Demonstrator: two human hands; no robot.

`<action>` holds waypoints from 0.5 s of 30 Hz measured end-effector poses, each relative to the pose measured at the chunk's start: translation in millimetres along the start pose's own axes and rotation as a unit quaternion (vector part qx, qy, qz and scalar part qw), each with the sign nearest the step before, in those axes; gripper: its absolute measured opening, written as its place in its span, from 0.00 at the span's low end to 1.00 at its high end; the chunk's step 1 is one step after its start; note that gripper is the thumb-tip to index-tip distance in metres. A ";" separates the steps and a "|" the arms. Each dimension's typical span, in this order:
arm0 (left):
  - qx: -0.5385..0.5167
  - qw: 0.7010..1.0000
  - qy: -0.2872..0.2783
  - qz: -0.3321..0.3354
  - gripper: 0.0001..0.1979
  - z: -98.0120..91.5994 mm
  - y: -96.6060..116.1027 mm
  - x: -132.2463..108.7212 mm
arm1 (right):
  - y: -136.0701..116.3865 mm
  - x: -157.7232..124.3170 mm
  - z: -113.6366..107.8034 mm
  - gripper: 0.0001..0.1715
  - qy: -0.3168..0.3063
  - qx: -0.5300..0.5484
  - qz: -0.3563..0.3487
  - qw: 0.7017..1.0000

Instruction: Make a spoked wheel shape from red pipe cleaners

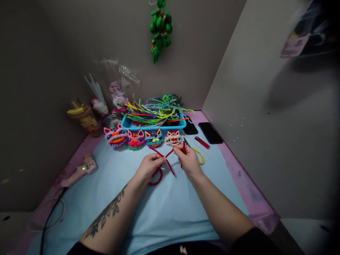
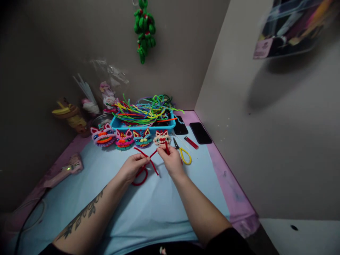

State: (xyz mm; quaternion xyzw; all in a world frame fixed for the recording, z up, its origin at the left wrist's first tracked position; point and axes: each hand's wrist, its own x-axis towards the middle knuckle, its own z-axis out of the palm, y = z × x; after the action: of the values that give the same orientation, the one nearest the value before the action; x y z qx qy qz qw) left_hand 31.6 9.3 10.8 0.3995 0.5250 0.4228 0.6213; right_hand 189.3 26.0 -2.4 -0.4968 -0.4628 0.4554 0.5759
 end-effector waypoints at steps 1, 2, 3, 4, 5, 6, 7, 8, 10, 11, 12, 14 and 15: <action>-0.007 1.000 0.000 -0.001 0.13 0.7 0.6 -0.4 | -0.5 -0.6 0.9 0.17 0.007 0.002 -0.002 1.000; -0.014 1.000 0.000 -0.004 0.13 1.4 1.2 -0.8 | -0.9 -1.2 1.8 0.17 0.013 0.003 -0.004 1.000; -0.020 1.000 0.000 -0.008 0.13 2.0 1.5 -1.1 | -1.0 -1.5 2.5 0.17 0.016 0.003 -0.005 1.000; -0.025 1.000 0.001 -0.013 0.13 2.6 1.6 -1.2 | -0.9 -1.7 3.0 0.17 0.018 0.003 -0.006 1.000; -0.029 0.999 0.002 -0.019 0.13 3.1 1.4 -1.1 | -0.6 -1.7 3.4 0.17 0.019 0.003 -0.008 1.000; -0.033 0.999 0.005 -0.025 0.13 3.5 1.1 -0.9 | -0.2 -1.6 3.6 0.17 0.020 0.002 -0.009 1.000; -0.036 0.999 0.007 -0.029 0.13 3.8 0.7 -0.7 | 0.2 -1.5 3.8 0.17 0.021 0.002 -0.009 1.000; -0.039 0.999 0.009 -0.032 0.13 4.1 0.3 -0.4 | 0.5 -1.2 3.9 0.17 0.023 0.002 -0.007 1.000; -0.042 0.998 0.009 -0.035 0.13 4.5 -0.2 0.0 | 0.7 -0.9 4.2 0.18 0.028 0.003 0.000 1.000; -0.043 0.998 0.005 -0.035 0.13 4.7 -0.2 0.0 | 0.5 -0.9 4.3 0.19 0.030 0.002 0.006 1.000; -0.043 0.998 -0.002 -0.034 0.12 4.8 0.0 -0.2 | 0.3 -1.0 4.4 0.19 0.031 0.001 0.013 0.999; -0.045 0.999 -0.015 -0.027 0.11 4.8 0.6 -0.8 | 0.0 -1.2 4.5 0.19 0.030 -0.005 0.027 0.999; -0.046 0.998 -0.020 -0.024 0.11 4.7 0.9 -1.1 | 0.1 -1.3 4.5 0.19 0.029 -0.007 0.032 0.999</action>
State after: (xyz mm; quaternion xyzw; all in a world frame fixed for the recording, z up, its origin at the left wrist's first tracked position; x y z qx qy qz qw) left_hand 36.1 8.3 12.5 0.3659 0.5018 0.4237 0.6595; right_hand 184.6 25.4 -2.2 -0.5285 -0.4331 0.4559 0.5703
